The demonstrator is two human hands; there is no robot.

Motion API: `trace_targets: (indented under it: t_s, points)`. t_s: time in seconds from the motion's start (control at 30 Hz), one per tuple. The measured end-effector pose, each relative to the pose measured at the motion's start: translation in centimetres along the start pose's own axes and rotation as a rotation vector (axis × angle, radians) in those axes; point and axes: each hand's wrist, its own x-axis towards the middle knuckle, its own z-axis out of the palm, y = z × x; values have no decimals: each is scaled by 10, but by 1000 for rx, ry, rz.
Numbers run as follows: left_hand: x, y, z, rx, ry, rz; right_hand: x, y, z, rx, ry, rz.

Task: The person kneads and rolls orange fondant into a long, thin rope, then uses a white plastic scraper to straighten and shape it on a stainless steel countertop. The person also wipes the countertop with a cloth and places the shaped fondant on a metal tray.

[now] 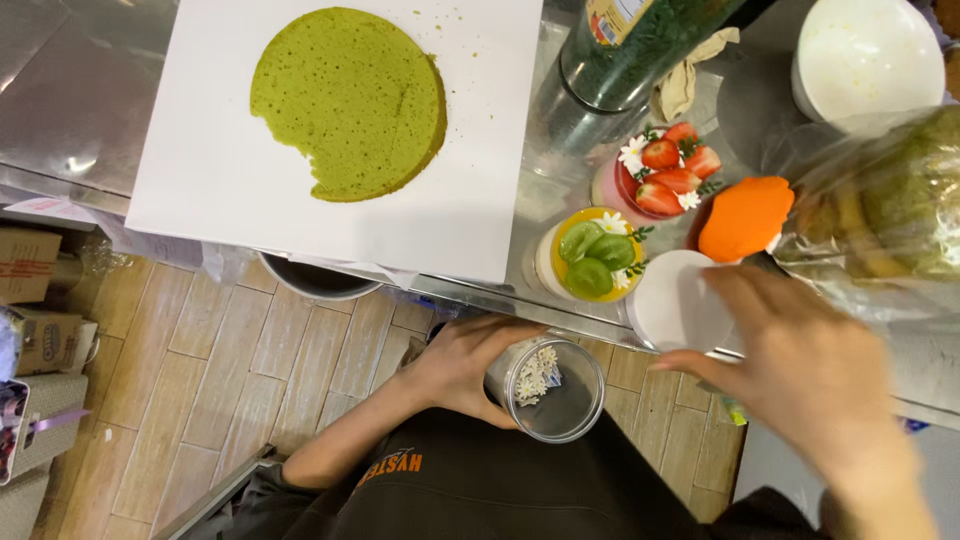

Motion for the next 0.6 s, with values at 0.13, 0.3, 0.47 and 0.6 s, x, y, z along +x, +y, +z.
trace_targets:
  t_s: [0.13, 0.3, 0.47, 0.6]
  points:
    - [1, 4, 1, -80, -39, 26, -18, -23, 39, 6, 134, 103]
    - [2, 12, -2, -185, -74, 34, -28, -37, 32, 251, 141, 161]
    - [3, 27, -7, -351, -92, 35, -72, -45, 5, 557, 101, -114]
    - [-6, 24, -24, -446, -225, 163, -67, -101, 32, 662, 157, -587]
